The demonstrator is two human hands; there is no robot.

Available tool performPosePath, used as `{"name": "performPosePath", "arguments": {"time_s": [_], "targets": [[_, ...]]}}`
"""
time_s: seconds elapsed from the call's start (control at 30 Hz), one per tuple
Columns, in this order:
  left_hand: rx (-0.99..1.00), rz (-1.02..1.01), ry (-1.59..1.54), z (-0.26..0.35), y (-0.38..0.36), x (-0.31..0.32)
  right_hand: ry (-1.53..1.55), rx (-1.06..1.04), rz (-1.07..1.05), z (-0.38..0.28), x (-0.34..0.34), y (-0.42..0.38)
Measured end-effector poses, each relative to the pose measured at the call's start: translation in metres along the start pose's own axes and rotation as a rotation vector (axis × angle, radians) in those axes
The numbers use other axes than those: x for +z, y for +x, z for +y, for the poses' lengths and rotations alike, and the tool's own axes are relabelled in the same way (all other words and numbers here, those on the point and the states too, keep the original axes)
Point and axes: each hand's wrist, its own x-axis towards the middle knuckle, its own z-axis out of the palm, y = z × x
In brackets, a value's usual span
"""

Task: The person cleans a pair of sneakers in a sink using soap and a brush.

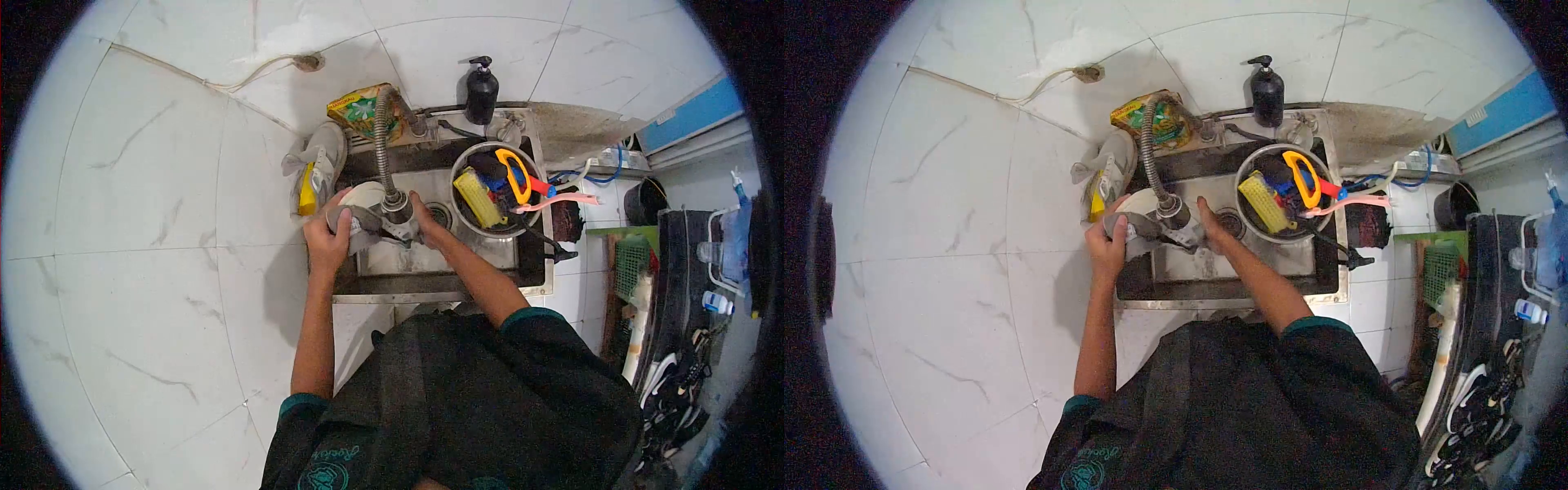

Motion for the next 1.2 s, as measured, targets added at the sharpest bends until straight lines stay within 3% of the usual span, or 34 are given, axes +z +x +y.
{"name": "performPosePath", "arguments": {"time_s": [0.1, 0.17, 0.3, 0.4, 0.43, 0.53, 0.63, 0.77, 0.87, 0.93, 1.07, 1.2], "targets": [[0.094, 0.037, -0.057, -0.002, -0.002, 0.006, 0.030, 0.076, -0.114, 0.026, -0.022, 0.054], [0.059, 0.013, -0.064, -0.004, -0.003, 0.004, -0.074, 0.091, -0.104, -0.012, -0.017, 0.003], [-0.010, 0.109, -0.110, -0.020, -0.005, 0.006, -0.145, -0.148, -0.253, -0.010, -0.028, -0.009], [-0.379, 0.211, 0.108, -0.043, -0.010, -0.005, -0.107, -0.024, -0.282, -0.001, -0.040, -0.032], [-0.384, 0.263, 0.131, -0.051, -0.012, -0.004, -0.109, -0.054, -0.437, 0.002, -0.049, -0.028], [-0.371, 0.341, 0.171, -0.062, -0.021, 0.000, -0.287, -0.117, -0.417, -0.001, -0.056, -0.049], [-0.291, 0.335, 0.137, -0.062, -0.023, 0.004, -0.440, -0.286, -0.177, 0.009, -0.049, -0.043], [-0.222, 0.383, 0.135, -0.034, -0.026, 0.015, 0.035, -0.248, -0.216, 0.038, -0.037, -0.030], [-0.172, 0.366, 0.120, -0.017, -0.030, 0.023, 0.142, -0.091, -0.042, 0.094, -0.035, 0.064], [-0.114, 0.371, 0.081, -0.018, -0.032, 0.026, 0.139, 0.011, 0.044, 0.056, -0.020, 0.032], [0.002, 0.403, 0.017, -0.018, -0.038, 0.032, 0.414, 0.223, -0.051, 0.047, -0.006, 0.018], [0.010, 0.412, 0.007, -0.016, -0.042, 0.032, 0.421, 0.041, 0.003, 0.045, 0.007, -0.001]]}}
